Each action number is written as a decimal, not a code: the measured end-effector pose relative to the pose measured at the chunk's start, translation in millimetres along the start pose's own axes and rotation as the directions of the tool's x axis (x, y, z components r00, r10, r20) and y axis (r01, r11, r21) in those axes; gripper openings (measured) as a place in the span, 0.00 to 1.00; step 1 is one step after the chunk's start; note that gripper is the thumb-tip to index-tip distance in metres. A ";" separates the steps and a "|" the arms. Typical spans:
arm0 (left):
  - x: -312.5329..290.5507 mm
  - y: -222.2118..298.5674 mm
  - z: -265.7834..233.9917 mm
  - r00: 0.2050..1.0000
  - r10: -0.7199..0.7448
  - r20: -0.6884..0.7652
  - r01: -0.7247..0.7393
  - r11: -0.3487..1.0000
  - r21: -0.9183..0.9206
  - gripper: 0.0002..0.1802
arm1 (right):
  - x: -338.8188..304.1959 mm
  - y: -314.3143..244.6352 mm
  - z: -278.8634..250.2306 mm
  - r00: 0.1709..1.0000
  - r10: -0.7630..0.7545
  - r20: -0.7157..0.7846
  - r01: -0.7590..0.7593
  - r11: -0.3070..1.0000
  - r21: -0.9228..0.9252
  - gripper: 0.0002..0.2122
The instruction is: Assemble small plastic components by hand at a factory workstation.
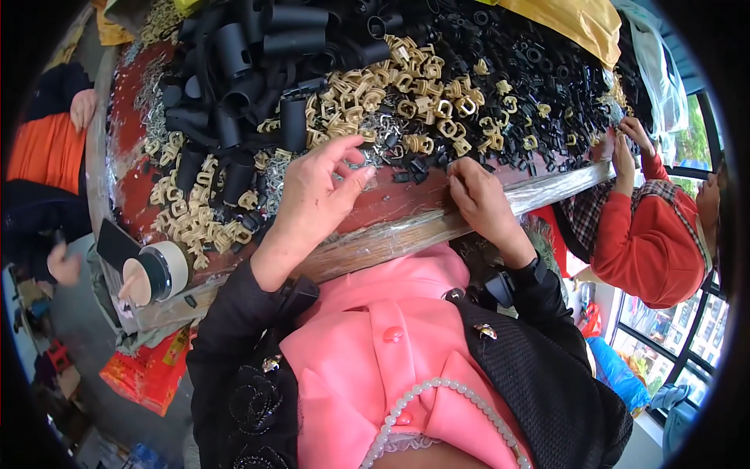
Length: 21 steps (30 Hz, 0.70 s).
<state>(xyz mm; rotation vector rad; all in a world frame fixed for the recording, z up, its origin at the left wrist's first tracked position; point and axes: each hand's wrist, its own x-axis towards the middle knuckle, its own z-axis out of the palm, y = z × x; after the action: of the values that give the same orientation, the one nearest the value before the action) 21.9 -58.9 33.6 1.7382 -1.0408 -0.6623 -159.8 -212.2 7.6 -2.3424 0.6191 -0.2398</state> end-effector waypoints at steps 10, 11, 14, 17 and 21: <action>-8.3 3.2 30.4 0.920 0.392 0.001 -0.392 0.920 -0.023 0.09 | 9.1 -34.7 9.7 0.842 -0.050 0.538 -0.529 0.124 0.840 0.05; -9.5 3.6 29.4 0.922 0.386 -0.013 -0.386 0.922 -0.018 0.08 | 9.8 -36.1 9.5 0.836 -0.033 0.548 -0.543 0.096 0.834 0.05; -11.8 3.6 26.8 0.924 0.380 -0.042 -0.381 0.925 -0.011 0.07 | 10.7 -41.0 8.7 0.825 0.001 0.565 -0.565 0.047 0.824 0.05; -11.9 2.7 25.9 0.918 0.394 -0.053 -0.396 0.918 -0.024 0.06 | 11.3 -47.7 9.0 0.798 0.089 0.596 -0.600 0.016 0.800 0.06; -12.6 -4.6 25.1 0.919 0.393 -0.030 -0.393 0.919 0.020 0.06 | 13.3 -41.3 14.8 0.765 0.055 0.642 -0.644 0.036 0.764 0.06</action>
<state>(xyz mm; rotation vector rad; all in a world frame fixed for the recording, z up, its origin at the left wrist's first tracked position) -2.8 -58.7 19.4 1.4820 -1.3260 -0.3691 -128.2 -183.5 24.3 -0.7305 0.5284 0.1604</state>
